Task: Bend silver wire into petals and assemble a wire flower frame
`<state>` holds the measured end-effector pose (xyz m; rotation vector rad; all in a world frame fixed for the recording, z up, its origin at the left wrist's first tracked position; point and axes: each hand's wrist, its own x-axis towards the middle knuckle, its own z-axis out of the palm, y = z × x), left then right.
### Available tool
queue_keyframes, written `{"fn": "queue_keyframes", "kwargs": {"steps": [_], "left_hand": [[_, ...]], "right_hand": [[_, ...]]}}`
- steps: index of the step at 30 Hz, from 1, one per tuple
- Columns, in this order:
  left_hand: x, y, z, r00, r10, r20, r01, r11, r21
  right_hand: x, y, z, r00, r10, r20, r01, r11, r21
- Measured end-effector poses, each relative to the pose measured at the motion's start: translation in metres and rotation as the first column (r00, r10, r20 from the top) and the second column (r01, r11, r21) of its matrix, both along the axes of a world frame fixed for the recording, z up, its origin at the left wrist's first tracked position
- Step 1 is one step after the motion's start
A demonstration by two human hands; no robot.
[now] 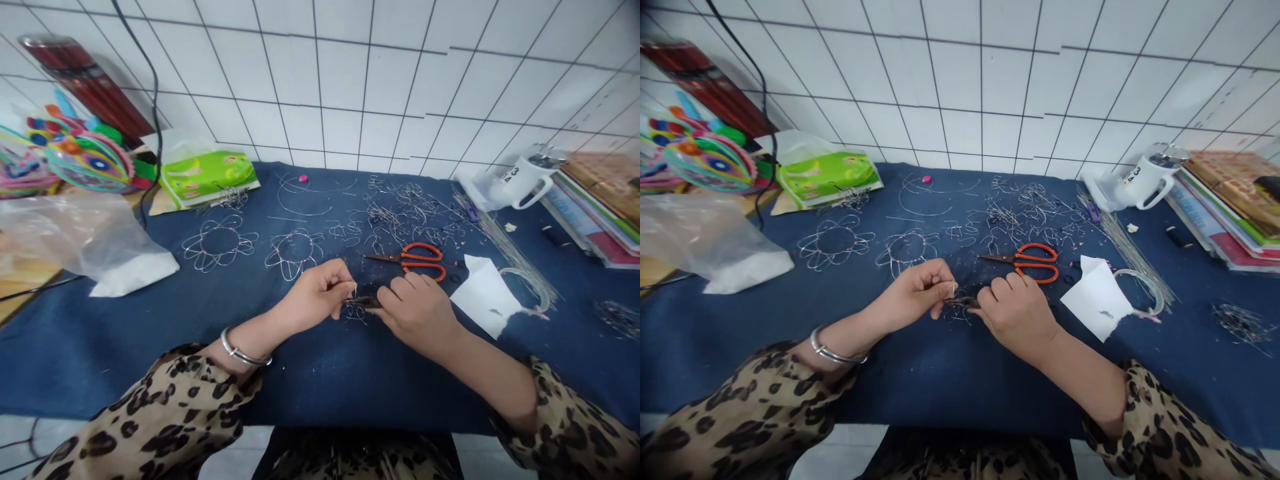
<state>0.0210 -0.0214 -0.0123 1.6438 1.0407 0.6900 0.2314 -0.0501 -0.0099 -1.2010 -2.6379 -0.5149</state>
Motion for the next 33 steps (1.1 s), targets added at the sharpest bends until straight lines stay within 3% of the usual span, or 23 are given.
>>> {"fn": "queue_keyframes", "kwargs": {"steps": [7,16,24,33], "left_hand": [[0.002,-0.004,-0.001,0.995,0.093,0.041,-0.096,0.992,0.081],[0.004,-0.012,-0.004,0.985,0.164,0.057,-0.172,0.961,0.216],[0.002,-0.014,-0.005,0.985,0.171,-0.009,-0.155,0.913,0.376],[0.001,-0.017,-0.003,0.985,0.174,-0.01,-0.148,0.865,0.48]], "right_hand": [[-0.001,-0.002,-0.002,0.996,-0.059,-0.064,0.058,0.998,-0.013],[-0.005,-0.002,-0.009,0.978,-0.118,-0.17,0.082,0.975,-0.209],[-0.007,-0.002,-0.014,0.961,-0.162,-0.226,0.061,0.916,-0.397],[-0.007,-0.001,-0.012,0.948,-0.156,-0.278,0.013,0.891,-0.454]]}}
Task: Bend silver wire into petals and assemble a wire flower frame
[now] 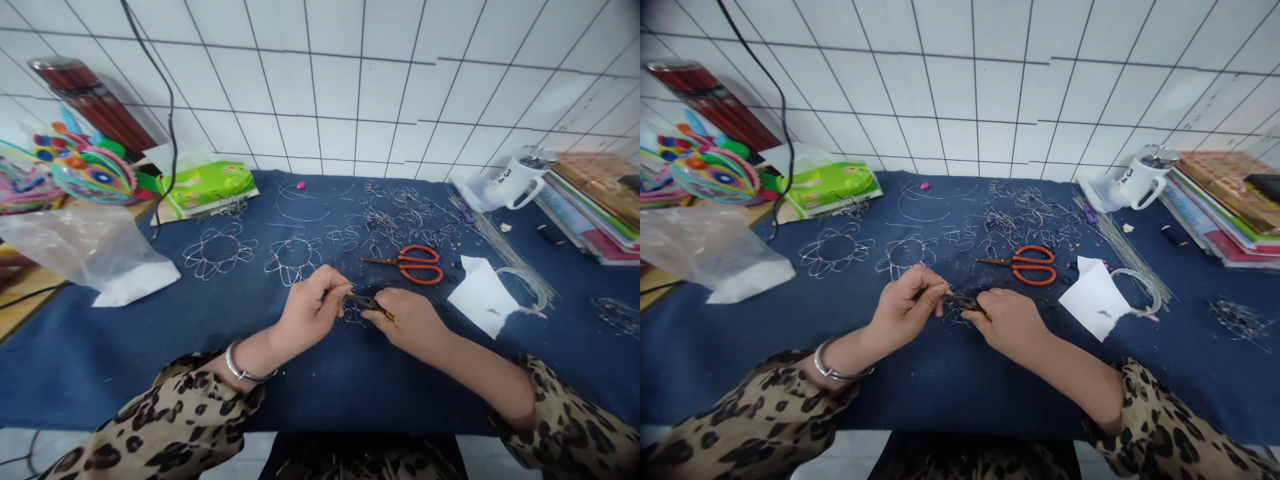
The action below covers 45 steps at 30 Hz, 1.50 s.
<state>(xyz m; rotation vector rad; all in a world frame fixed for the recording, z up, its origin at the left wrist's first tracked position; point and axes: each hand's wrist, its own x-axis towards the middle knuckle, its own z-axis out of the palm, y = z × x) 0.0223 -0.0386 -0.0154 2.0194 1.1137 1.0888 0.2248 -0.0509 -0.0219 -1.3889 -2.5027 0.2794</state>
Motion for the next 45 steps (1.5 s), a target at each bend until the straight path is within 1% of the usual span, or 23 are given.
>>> {"fn": "queue_keyframes", "kwargs": {"steps": [1,3,6,8,17,23,31,35,37,42,43,45], "left_hand": [[0.0,0.001,0.001,1.0,-0.005,0.007,0.005,1.0,-0.026],[0.001,0.003,0.002,0.999,-0.022,0.041,0.026,0.992,-0.122],[0.001,0.008,0.002,0.992,-0.041,0.119,0.072,0.959,-0.274],[0.001,0.011,0.001,0.988,-0.038,0.152,0.084,0.946,-0.312],[0.002,0.011,0.002,0.987,-0.01,0.16,0.059,0.949,-0.311],[0.0,0.012,0.001,0.99,-0.008,0.143,0.046,0.963,-0.265],[-0.001,0.01,-0.003,0.996,-0.034,0.081,0.042,0.993,-0.107],[0.0,0.008,-0.003,0.997,-0.041,0.06,0.045,0.998,-0.053],[0.0,0.009,-0.003,0.997,-0.036,0.062,0.041,0.997,-0.072],[-0.001,0.016,-0.005,0.991,0.042,0.129,-0.012,0.974,-0.225],[-0.002,0.019,-0.006,0.99,0.06,0.131,-0.025,0.967,-0.253],[-0.004,0.023,-0.007,0.989,0.086,0.119,-0.046,0.953,-0.301]], "right_hand": [[0.0,0.0,0.0,1.0,-0.002,0.01,0.002,1.0,0.013],[0.001,0.0,-0.001,0.999,-0.014,0.041,0.012,0.998,0.056],[0.002,0.001,-0.001,0.996,-0.039,0.08,0.029,0.992,0.122],[0.002,0.002,-0.001,0.995,-0.046,0.09,0.033,0.989,0.144],[0.004,0.002,0.004,0.994,-0.046,0.103,0.032,0.991,0.129],[0.005,0.003,0.003,0.997,-0.033,0.069,0.029,0.998,0.055],[0.004,0.001,0.007,0.998,-0.014,0.062,0.017,0.998,-0.054],[0.003,0.0,0.008,0.998,-0.015,0.061,0.02,0.997,-0.078],[0.003,0.0,0.007,0.997,-0.019,0.068,0.024,0.997,-0.067],[0.006,0.005,0.008,0.996,-0.01,0.089,0.006,0.999,0.045],[0.007,0.007,0.009,0.997,-0.01,0.077,0.006,0.999,0.05],[0.009,0.011,0.013,1.0,-0.029,0.007,0.029,1.0,0.006]]}}
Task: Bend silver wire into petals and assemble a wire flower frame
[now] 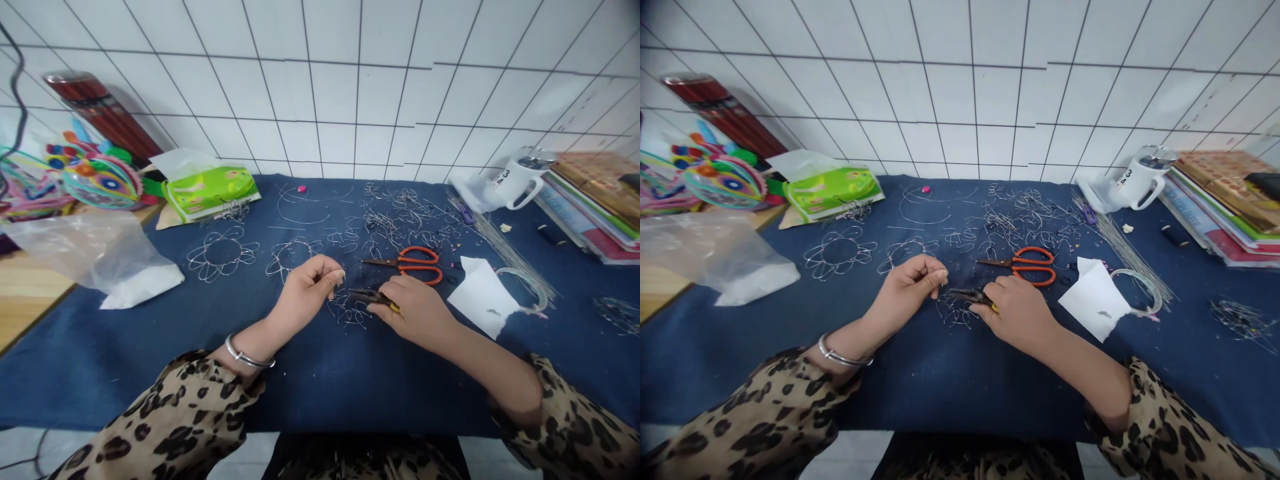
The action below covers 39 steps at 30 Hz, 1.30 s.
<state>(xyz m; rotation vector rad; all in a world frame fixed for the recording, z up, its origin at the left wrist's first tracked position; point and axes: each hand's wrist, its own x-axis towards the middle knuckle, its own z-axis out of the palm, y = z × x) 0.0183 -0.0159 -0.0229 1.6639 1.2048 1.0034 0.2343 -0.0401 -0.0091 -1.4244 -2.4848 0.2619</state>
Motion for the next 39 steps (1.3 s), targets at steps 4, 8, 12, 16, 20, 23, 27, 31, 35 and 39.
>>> {"fn": "queue_keyframes", "kwargs": {"steps": [4,8,12,16,20,23,27,31,35,39], "left_hand": [[0.002,-0.001,-0.001,0.998,-0.042,-0.048,0.039,0.997,-0.061],[0.013,-0.011,0.002,0.977,-0.057,-0.205,0.063,0.998,0.023],[0.022,-0.02,0.005,0.949,-0.058,-0.309,0.111,0.981,0.158],[0.023,-0.022,0.007,0.945,-0.106,-0.309,0.159,0.976,0.151],[0.022,-0.023,0.007,0.948,-0.137,-0.288,0.188,0.969,0.159],[0.022,-0.024,0.006,0.95,-0.142,-0.277,0.197,0.964,0.18],[0.022,-0.024,0.004,0.953,-0.143,-0.269,0.196,0.964,0.182],[0.023,-0.025,0.002,0.958,-0.171,-0.231,0.201,0.973,0.11],[0.025,-0.024,0.003,0.978,-0.181,-0.105,0.178,0.983,-0.04],[0.026,-0.023,0.004,0.98,-0.181,0.08,0.193,0.964,-0.183]], "right_hand": [[0.002,0.002,0.008,0.953,-0.152,-0.261,0.096,0.972,-0.216],[-0.003,-0.002,0.011,0.867,-0.25,-0.431,0.069,0.917,-0.393],[-0.009,-0.005,0.008,0.855,-0.253,-0.453,0.037,0.9,-0.434],[-0.01,-0.005,0.005,0.86,-0.251,-0.445,0.035,0.898,-0.439],[-0.01,-0.006,0.006,0.833,-0.261,-0.488,-0.02,0.867,-0.498],[-0.01,-0.007,0.006,0.802,-0.282,-0.527,-0.049,0.848,-0.528],[-0.01,-0.008,0.006,0.786,-0.294,-0.544,-0.057,0.842,-0.537],[-0.011,-0.007,0.005,0.783,-0.283,-0.553,-0.053,0.856,-0.514],[-0.013,-0.007,0.004,0.769,-0.295,-0.566,-0.044,0.86,-0.508],[-0.012,-0.007,0.004,0.74,-0.299,-0.602,-0.048,0.87,-0.491]]}}
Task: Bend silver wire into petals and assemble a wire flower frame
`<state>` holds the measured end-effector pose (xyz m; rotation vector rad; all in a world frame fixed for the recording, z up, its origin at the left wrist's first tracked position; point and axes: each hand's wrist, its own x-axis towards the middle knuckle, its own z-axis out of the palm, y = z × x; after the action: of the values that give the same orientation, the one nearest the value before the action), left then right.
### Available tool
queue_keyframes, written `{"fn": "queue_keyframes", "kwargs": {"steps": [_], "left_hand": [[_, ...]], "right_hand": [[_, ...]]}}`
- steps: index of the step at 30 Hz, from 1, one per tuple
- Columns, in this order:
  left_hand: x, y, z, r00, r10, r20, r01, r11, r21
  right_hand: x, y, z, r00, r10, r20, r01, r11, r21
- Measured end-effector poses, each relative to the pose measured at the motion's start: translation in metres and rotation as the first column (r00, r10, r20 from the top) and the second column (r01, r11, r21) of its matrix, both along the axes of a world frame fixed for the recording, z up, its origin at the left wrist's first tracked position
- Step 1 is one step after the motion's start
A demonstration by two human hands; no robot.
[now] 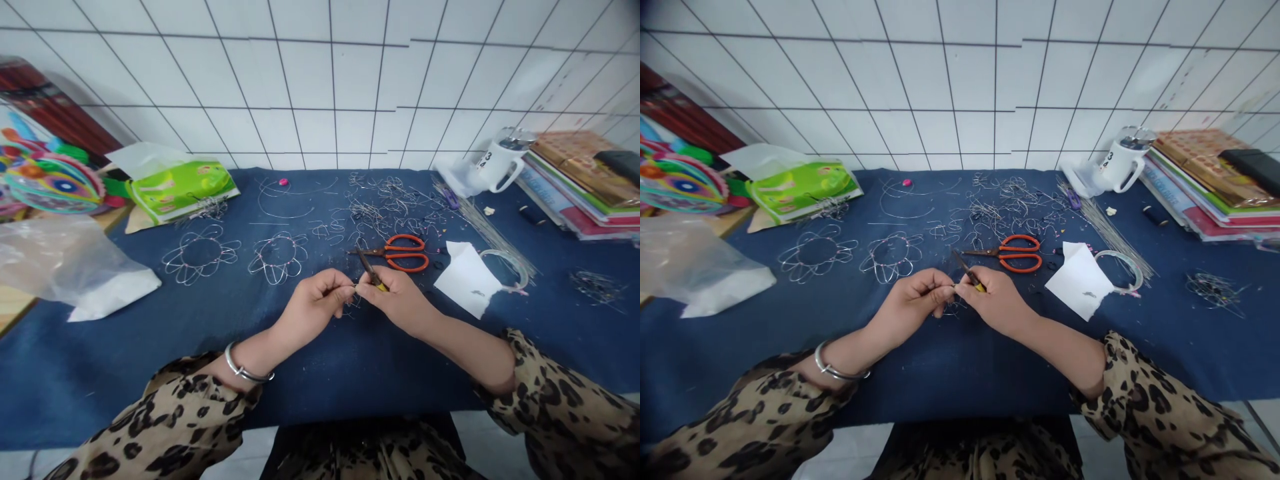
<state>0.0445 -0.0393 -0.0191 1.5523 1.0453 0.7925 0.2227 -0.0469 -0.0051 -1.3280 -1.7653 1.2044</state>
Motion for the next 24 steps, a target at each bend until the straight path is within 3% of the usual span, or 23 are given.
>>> {"fn": "queue_keyframes", "kwargs": {"steps": [8,14,24], "left_hand": [[-0.0048,0.004,-0.0025,0.959,0.043,0.279,0.024,0.972,-0.232],[-0.0031,0.0012,0.0012,0.944,0.046,0.326,0.076,0.933,-0.352],[-0.0012,-0.0027,0.0058,0.903,0.104,0.416,0.103,0.889,-0.446]], "right_hand": [[0.002,-0.0002,0.0019,0.995,-0.096,-0.027,0.096,0.995,0.014],[0.0023,0.0,0.0032,0.991,-0.129,-0.035,0.13,0.991,0.042],[0.0028,-0.001,0.0048,0.998,-0.057,0.015,0.056,0.995,0.081]]}}
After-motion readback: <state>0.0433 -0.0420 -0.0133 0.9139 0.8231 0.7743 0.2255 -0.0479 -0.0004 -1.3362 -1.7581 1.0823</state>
